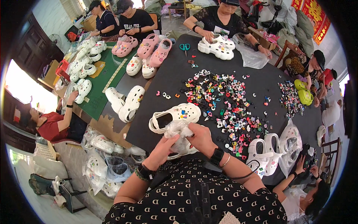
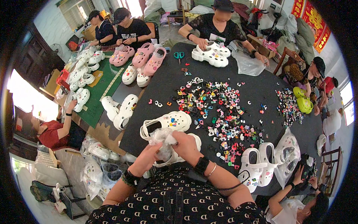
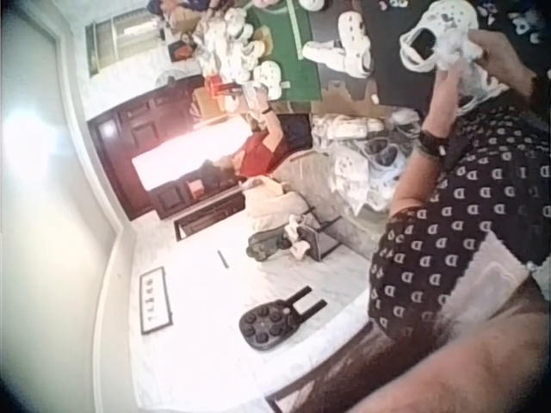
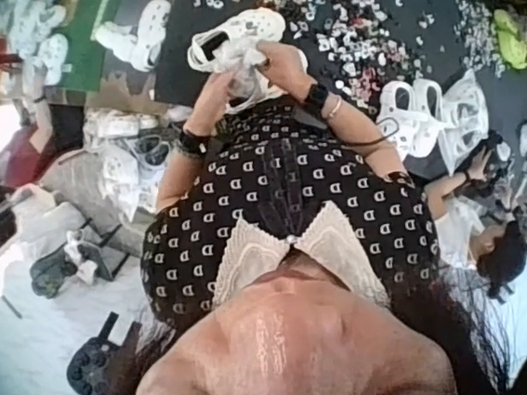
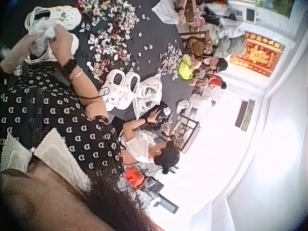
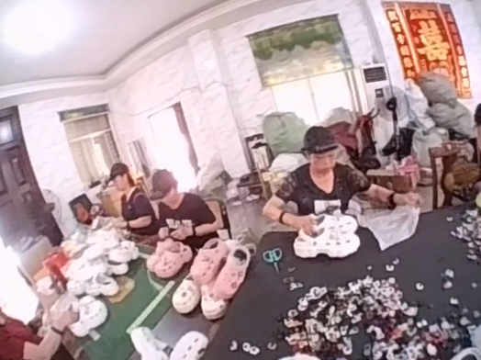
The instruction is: Insert decorative charms into the holes of foam clogs and package them.
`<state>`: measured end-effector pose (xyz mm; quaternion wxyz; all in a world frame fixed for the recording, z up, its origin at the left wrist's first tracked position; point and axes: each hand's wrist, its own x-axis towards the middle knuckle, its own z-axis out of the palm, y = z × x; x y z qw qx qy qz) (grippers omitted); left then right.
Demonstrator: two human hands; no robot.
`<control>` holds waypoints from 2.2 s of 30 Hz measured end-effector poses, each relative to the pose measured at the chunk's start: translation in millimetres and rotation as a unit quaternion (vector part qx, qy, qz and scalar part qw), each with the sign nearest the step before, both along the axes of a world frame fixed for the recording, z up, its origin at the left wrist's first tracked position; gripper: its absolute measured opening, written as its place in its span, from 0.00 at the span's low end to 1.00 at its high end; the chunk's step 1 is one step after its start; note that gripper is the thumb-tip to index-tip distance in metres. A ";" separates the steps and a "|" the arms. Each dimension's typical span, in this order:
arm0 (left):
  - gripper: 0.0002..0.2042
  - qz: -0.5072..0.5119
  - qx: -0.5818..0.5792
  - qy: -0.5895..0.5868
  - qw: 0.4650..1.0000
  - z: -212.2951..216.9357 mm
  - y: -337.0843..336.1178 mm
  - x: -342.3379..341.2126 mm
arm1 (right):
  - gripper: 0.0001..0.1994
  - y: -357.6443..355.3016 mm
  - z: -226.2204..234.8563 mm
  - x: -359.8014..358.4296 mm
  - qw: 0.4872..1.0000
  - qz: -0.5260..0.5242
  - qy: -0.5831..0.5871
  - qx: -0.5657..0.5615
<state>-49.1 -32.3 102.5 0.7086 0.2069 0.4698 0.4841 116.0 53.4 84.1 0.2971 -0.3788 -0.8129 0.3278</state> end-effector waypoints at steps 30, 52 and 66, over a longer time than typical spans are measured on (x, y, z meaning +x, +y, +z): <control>0.10 -0.037 0.182 0.803 0.566 -66.3 68.9 -61.8 | 0.13 23.6 -69.7 60.3 0.986 0.128 -0.102 0.031; 0.22 0.026 -0.035 0.310 0.950 -102.4 89.7 -75.1 | 0.11 17.6 -80.6 52.0 0.994 0.059 -0.080 0.054; 0.09 0.055 0.193 0.707 0.678 -104.1 95.9 -50.3 | 0.10 15.8 -83.0 51.8 0.993 0.047 -0.088 0.061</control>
